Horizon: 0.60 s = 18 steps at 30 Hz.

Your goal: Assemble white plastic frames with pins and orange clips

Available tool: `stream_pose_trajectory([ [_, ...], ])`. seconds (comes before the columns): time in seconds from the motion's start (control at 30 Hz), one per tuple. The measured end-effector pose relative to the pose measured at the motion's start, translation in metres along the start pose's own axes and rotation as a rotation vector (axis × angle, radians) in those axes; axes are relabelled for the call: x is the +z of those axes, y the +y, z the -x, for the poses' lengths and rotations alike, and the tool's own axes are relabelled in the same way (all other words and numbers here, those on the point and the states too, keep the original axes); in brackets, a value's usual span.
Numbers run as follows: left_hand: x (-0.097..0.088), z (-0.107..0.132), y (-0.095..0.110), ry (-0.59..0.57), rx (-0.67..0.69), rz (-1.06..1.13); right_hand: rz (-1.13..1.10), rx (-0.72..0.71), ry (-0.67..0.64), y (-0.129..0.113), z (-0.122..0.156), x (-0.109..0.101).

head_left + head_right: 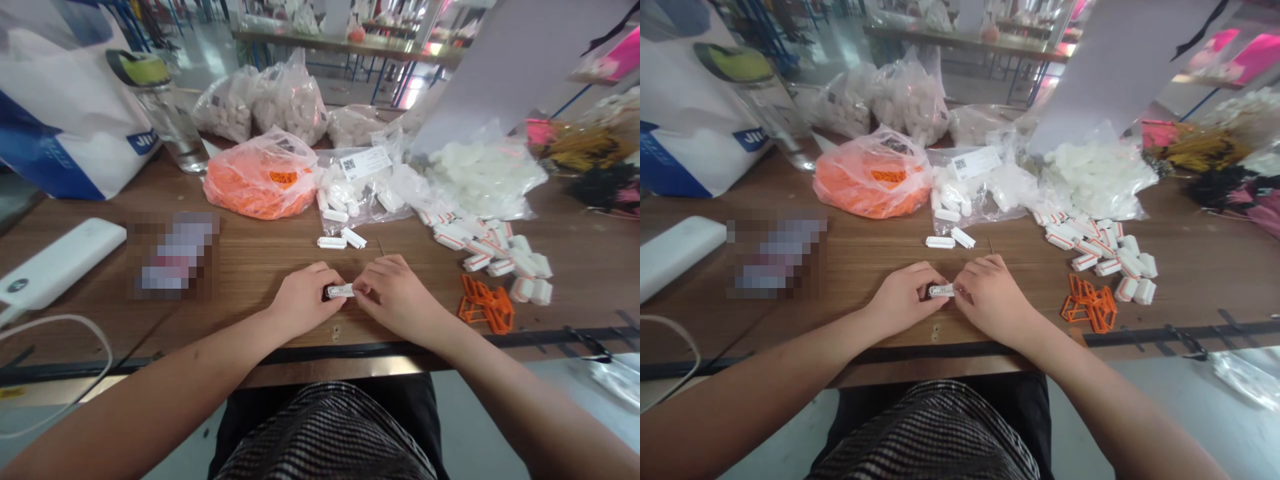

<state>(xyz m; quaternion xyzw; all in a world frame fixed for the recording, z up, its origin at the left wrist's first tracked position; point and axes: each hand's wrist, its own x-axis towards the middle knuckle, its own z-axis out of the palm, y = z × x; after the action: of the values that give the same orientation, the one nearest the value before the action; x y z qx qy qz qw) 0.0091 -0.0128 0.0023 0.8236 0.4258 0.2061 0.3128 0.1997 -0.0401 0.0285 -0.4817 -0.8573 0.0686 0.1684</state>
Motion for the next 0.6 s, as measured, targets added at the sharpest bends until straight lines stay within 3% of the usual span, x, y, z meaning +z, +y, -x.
stream_pose_trajectory([
  [0.3,0.000,0.000,0.001,0.001,-0.012,0.012,0.212,-0.083,-0.080,-0.010,0.005,-0.007],
  [0.47,0.000,0.001,0.002,0.005,-0.020,0.012,0.140,-0.033,0.052,-0.004,0.016,-0.008],
  [0.6,0.000,0.000,0.002,0.009,-0.010,0.019,0.194,-0.082,0.046,-0.008,0.019,-0.001],
])
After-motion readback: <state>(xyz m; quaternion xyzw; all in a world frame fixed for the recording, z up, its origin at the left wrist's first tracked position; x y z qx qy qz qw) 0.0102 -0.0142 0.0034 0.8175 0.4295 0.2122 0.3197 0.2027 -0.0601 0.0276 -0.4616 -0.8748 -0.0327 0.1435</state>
